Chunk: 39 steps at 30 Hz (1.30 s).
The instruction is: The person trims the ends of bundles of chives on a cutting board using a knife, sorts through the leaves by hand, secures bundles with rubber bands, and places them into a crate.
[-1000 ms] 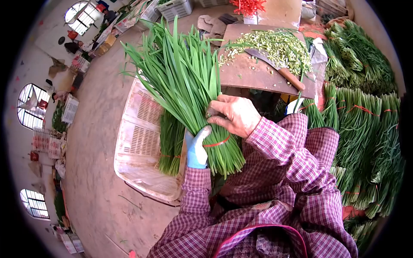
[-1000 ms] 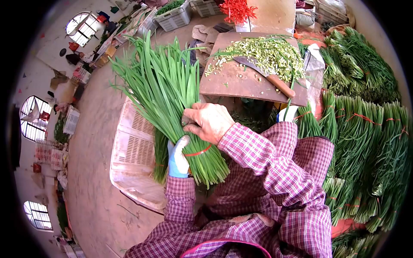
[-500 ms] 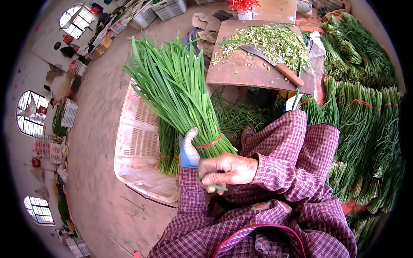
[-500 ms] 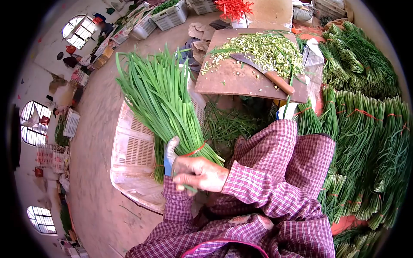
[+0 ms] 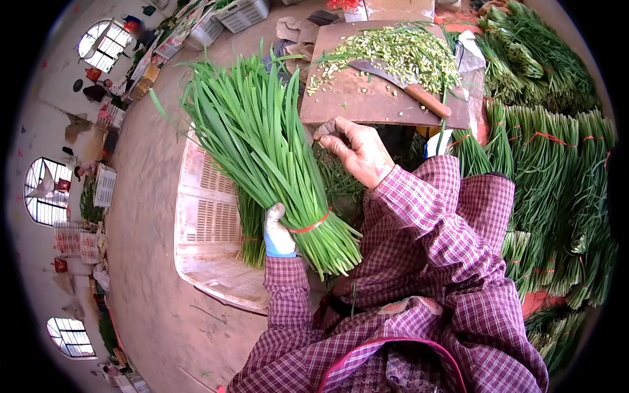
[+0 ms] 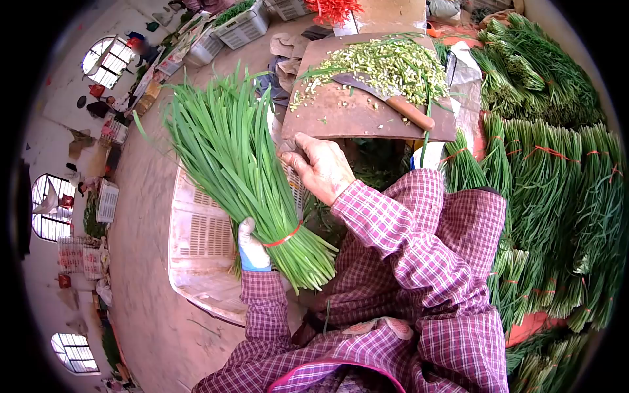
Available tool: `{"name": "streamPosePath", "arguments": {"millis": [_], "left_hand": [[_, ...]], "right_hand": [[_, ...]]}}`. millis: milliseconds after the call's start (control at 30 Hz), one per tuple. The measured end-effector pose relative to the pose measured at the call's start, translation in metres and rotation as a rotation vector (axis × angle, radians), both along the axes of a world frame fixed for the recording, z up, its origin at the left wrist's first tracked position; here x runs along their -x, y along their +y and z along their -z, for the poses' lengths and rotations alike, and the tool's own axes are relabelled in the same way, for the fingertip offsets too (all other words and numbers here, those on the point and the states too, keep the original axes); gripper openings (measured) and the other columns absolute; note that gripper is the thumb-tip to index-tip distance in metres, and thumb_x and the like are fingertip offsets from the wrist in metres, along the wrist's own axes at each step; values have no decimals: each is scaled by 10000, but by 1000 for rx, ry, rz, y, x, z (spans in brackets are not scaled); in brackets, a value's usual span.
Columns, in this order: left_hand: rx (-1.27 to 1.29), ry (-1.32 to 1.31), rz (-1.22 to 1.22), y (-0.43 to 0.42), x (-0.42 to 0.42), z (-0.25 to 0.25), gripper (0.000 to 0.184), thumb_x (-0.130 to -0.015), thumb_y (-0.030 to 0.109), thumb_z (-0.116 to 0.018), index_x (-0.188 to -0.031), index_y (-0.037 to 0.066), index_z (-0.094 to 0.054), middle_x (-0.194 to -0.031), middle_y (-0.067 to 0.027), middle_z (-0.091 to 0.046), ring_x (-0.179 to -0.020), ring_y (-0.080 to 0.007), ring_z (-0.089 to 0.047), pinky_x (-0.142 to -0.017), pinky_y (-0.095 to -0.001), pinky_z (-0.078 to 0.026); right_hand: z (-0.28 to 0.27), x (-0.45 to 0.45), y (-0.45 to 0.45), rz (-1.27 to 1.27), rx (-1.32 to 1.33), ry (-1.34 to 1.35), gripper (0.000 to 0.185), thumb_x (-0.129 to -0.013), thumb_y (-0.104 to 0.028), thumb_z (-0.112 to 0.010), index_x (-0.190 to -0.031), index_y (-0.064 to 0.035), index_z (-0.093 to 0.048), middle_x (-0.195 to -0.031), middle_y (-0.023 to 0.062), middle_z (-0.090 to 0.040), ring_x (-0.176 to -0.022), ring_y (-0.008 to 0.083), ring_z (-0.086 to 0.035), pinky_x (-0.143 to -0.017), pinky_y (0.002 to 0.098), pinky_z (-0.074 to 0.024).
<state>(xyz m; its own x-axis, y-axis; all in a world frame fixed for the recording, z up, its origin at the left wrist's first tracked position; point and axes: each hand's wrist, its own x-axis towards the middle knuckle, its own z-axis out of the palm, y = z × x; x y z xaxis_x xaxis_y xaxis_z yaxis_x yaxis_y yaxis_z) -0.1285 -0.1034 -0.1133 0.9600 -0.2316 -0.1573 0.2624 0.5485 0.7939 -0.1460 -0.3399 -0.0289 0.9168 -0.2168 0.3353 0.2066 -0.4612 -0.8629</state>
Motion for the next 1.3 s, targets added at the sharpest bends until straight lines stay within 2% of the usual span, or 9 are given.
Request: {"name": "streamPosePath", "arguments": {"millis": [233, 500, 567, 633, 833, 967, 1033, 1100, 1300], "left_hand": [[-45, -67, 98, -4, 7, -10, 697, -796, 388, -671, -1358, 34, -459, -1270, -130, -576, -1093, -283, -604, -964, -437, -501], [-9, -45, 26, -10, 10, -15, 659, -801, 373, -678, -1322, 16, -491, -1251, -129, -592, -1092, -272, -604, -958, -431, -502], [31, -38, 7, -16, 11, -20, 692, -814, 434, -666, -1338, 23, -476, -1267, -129, -580, -1094, -275, -600, -961, -429, -499], [21, -53, -8, -17, 8, -14, 718, -823, 486, -647, -1345, 27, -467, -1272, -131, -573, -1090, -280, -600, -957, -427, -501], [175, 16, 180, -11, 3, -4, 692, -860, 572, -552, -1335, 75, -481, -1216, -110, -587, -1036, -249, -592, -865, -409, -526], [101, 14, 85, -11, 11, -7, 660, -875, 561, -531, -1324, 80, -490, -1148, -102, -606, -957, -230, -601, -778, -378, -546], [122, -2, 83, -14, 13, -9, 657, -873, 552, -539, -1324, 75, -491, -1170, -108, -599, -995, -235, -596, -827, -384, -533], [167, -44, 87, -18, 11, -10, 653, -870, 533, -555, -1323, 66, -492, -1215, -122, -584, -1072, -244, -587, -924, -396, -506], [155, -91, 61, -18, 6, -2, 690, -810, 478, -650, -1315, 36, -490, -1215, -124, -592, -1080, -261, -589, -955, -415, -498]], "right_hand": [[5, -16, 1, -21, 85, 70, 310, -870, -242, -680, -1041, 11, -625, -904, 155, -694, -832, 280, -682, -756, 374, -518], [-6, 2, 13, -114, -158, 8, 335, -849, -270, -676, -999, 16, -585, -870, 171, -651, -835, 355, -641, -759, 427, -501], [0, 12, 19, -102, -126, -88, 282, -888, -223, -644, -998, 24, -562, -867, 174, -615, -800, 346, -630, -734, 397, -497], [0, 26, 28, -126, -252, -214, 155, -959, -160, -582, -968, -9, -548, -881, 40, -621, -756, 110, -572, -706, 274, -482], [-21, 49, 31, -466, -991, 55, 201, -1007, -208, -517, -1053, -17, -473, -891, 41, -601, -767, 106, -590, -714, 256, -499], [-32, 54, 12, -858, -758, 402, 260, -1015, -240, -496, -1038, -17, -630, -899, 15, -630, -875, 118, -621, -729, 276, -536], [-29, 51, 22, -623, -479, 183, 267, -990, -250, -536, -1004, -12, -656, -866, 51, -660, -838, 131, -649, -723, 295, -538], [-18, 42, 36, -326, -158, 0, 191, -885, -180, -622, -965, -10, -657, -797, 179, -665, -748, 338, -668, -709, 396, -529], [-11, 42, 65, -7, 167, -13, 130, -833, -142, -645, -861, -15, -631, -807, 162, -644, -751, 369, -642, -670, 441, -512]]}}
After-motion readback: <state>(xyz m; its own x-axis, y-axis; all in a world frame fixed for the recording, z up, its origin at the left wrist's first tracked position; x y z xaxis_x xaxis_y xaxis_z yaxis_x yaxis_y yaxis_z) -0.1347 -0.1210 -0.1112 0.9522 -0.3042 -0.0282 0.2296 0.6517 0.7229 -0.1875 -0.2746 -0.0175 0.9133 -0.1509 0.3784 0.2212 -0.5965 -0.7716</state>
